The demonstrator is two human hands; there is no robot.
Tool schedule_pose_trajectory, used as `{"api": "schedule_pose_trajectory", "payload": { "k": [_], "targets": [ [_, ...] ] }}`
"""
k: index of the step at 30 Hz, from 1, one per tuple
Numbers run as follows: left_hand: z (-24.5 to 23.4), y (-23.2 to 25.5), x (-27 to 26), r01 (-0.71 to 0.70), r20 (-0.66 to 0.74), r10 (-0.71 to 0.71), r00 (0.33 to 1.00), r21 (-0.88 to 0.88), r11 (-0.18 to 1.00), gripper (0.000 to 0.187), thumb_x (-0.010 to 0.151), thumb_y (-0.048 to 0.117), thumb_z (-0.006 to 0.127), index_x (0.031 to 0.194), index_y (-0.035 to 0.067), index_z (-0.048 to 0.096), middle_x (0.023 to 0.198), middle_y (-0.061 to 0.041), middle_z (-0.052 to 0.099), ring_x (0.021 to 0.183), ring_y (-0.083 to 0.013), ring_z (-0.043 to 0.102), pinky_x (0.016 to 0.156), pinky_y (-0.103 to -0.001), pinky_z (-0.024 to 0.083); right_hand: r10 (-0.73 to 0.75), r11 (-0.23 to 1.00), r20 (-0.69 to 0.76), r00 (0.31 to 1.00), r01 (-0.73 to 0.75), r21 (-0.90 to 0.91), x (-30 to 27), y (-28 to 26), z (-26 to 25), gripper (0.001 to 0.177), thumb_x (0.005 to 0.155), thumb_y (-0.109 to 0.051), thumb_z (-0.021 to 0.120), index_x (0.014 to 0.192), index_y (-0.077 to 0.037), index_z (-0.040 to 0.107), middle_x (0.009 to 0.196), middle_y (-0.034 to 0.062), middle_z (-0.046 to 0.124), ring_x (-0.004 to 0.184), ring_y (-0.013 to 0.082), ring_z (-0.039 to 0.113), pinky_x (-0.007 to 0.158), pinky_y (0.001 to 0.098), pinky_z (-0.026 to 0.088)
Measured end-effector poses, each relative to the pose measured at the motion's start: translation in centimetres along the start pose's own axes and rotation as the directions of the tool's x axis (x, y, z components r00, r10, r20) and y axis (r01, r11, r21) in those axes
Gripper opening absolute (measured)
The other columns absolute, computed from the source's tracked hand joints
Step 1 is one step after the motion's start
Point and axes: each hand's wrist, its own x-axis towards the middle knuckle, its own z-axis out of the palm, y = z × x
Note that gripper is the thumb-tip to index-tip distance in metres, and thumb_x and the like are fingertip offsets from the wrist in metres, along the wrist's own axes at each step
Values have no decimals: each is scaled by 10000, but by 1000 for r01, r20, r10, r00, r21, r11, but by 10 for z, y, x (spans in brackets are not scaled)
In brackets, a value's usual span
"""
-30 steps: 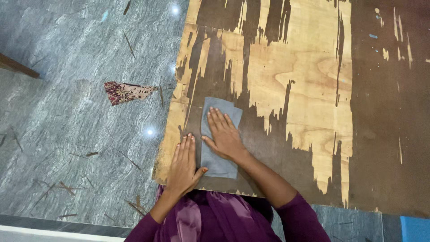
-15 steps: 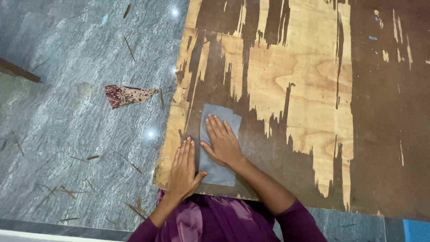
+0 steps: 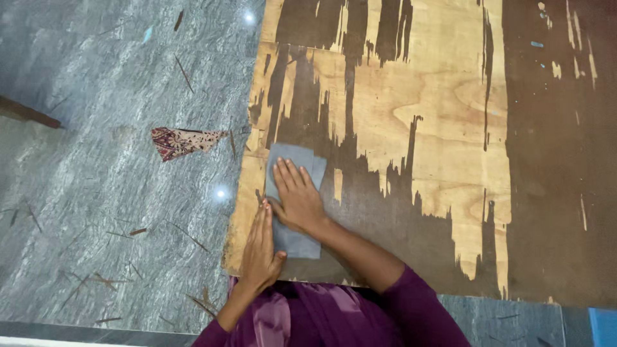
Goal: The person is sanding a wooden board with a sanding block. They move the sanding block back and forth across the surface of the board, focusing on smoothing the wood.
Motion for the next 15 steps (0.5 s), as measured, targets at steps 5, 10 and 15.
{"api": "schedule_pose_trajectory", "payload": {
  "k": [5, 10, 15],
  "targets": [
    [-2, 8, 2, -4, 39, -1, 999, 118, 993, 1040, 963, 735, 291, 1597, -84, 201, 1673, -285, 238, 1567, -430, 212, 1259, -512, 186, 153, 988, -93, 984, -152, 18, 15, 53, -6, 834, 1023, -557, 396, 1583, 48, 265, 1674, 218, 221, 1562, 341, 180, 1248, 512, 128],
    [3, 16, 7, -66, 176, -5, 984, 392, 917, 1005, 903, 676, 501, 1581, -18, 236, 1652, -224, 237, 1547, -360, 197, 1231, -559, 151, 310, 950, -100, 945, -313, -13, -56, 89, -24, 852, 1016, -560, 415, 1566, 76, 275, 1670, 248, 216, 1562, 362, 175, 1246, 514, 128],
    [10, 12, 22, -112, 226, 43, 973, 304, 946, 1035, 901, 722, 436, 1597, -14, 220, 1684, -189, 213, 1570, -331, 185, 1214, -637, 85, 304, 950, -111, 946, -310, -39, -135, 72, -36, 865, 1005, -535, 446, 1546, 118, 275, 1650, 293, 225, 1552, 405, 177, 1236, 529, 132]
  ]
}}
